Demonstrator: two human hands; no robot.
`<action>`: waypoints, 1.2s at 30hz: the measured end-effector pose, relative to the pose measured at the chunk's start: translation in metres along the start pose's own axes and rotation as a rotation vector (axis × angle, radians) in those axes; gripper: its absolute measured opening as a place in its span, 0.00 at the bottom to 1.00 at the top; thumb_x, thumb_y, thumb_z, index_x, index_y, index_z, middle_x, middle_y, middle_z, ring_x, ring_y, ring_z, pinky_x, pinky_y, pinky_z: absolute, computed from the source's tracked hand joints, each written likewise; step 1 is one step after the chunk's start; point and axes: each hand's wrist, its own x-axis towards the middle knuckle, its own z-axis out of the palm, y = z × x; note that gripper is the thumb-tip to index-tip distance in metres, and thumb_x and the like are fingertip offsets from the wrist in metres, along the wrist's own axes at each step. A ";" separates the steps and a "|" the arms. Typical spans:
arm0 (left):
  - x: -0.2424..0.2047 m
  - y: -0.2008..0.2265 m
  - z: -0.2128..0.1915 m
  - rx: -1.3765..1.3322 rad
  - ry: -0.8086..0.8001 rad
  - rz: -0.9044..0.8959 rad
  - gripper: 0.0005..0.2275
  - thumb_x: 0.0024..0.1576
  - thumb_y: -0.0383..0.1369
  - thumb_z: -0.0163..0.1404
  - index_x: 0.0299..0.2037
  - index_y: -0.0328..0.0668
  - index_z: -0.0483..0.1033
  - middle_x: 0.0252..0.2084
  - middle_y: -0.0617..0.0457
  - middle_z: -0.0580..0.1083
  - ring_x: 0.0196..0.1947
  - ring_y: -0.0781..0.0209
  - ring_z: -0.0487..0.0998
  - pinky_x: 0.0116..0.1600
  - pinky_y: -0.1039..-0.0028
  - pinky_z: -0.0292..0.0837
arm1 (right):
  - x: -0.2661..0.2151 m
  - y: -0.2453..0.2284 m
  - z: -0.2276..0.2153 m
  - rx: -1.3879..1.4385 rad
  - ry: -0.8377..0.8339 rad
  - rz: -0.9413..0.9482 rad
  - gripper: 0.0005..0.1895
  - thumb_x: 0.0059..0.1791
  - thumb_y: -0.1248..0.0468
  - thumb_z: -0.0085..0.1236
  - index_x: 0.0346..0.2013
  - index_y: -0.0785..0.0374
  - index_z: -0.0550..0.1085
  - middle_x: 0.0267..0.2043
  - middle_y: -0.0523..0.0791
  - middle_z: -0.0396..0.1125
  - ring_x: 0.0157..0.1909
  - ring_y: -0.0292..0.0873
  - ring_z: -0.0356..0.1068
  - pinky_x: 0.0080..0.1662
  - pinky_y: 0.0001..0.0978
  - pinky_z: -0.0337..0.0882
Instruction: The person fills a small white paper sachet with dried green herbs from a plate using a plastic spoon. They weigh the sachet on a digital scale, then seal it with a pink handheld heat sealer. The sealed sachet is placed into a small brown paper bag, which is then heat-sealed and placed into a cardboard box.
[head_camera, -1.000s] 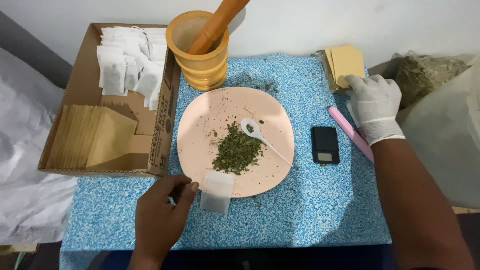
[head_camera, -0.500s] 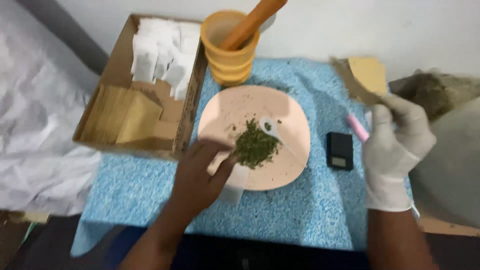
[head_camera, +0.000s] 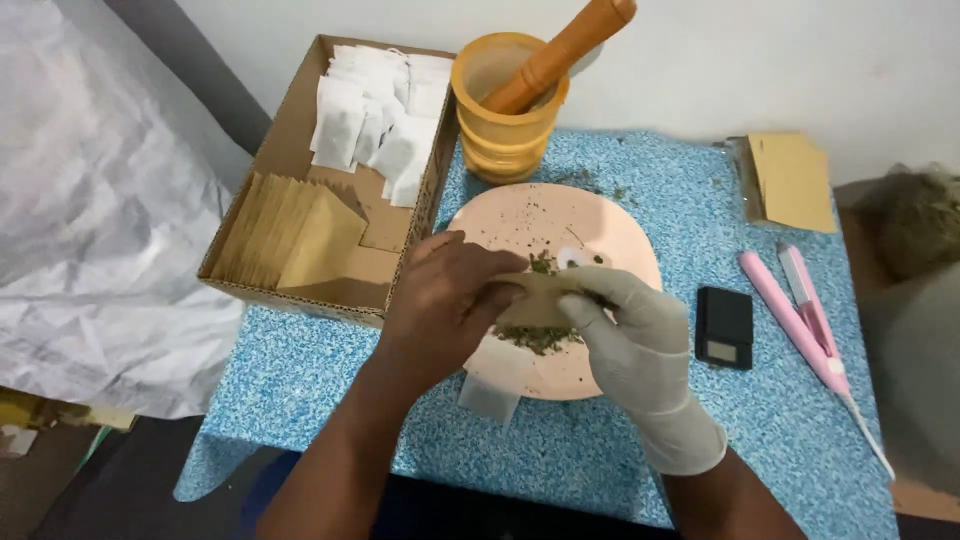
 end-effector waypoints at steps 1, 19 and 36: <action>0.002 0.002 -0.003 0.002 0.000 -0.002 0.11 0.57 0.32 0.58 0.49 0.48 0.78 0.40 0.53 0.79 0.44 0.51 0.82 0.65 0.50 0.64 | 0.001 -0.001 0.001 0.003 -0.002 0.001 0.10 0.44 0.78 0.62 0.40 0.70 0.81 0.30 0.51 0.77 0.34 0.48 0.80 0.39 0.39 0.79; 0.004 0.027 0.036 0.284 0.210 0.044 0.10 0.60 0.37 0.55 0.49 0.49 0.76 0.52 0.51 0.70 0.54 0.47 0.74 0.60 0.47 0.64 | -0.014 0.027 0.009 -0.310 0.144 -0.207 0.21 0.43 0.79 0.67 0.50 0.70 0.76 0.35 0.56 0.75 0.37 0.53 0.78 0.37 0.44 0.80; 0.001 0.031 0.047 -0.080 0.175 -0.094 0.18 0.52 0.35 0.63 0.50 0.38 0.75 0.51 0.38 0.68 0.46 0.37 0.77 0.50 0.52 0.76 | -0.016 0.030 0.010 -0.324 0.194 -0.405 0.18 0.44 0.76 0.65 0.48 0.71 0.77 0.33 0.49 0.75 0.34 0.49 0.77 0.35 0.39 0.78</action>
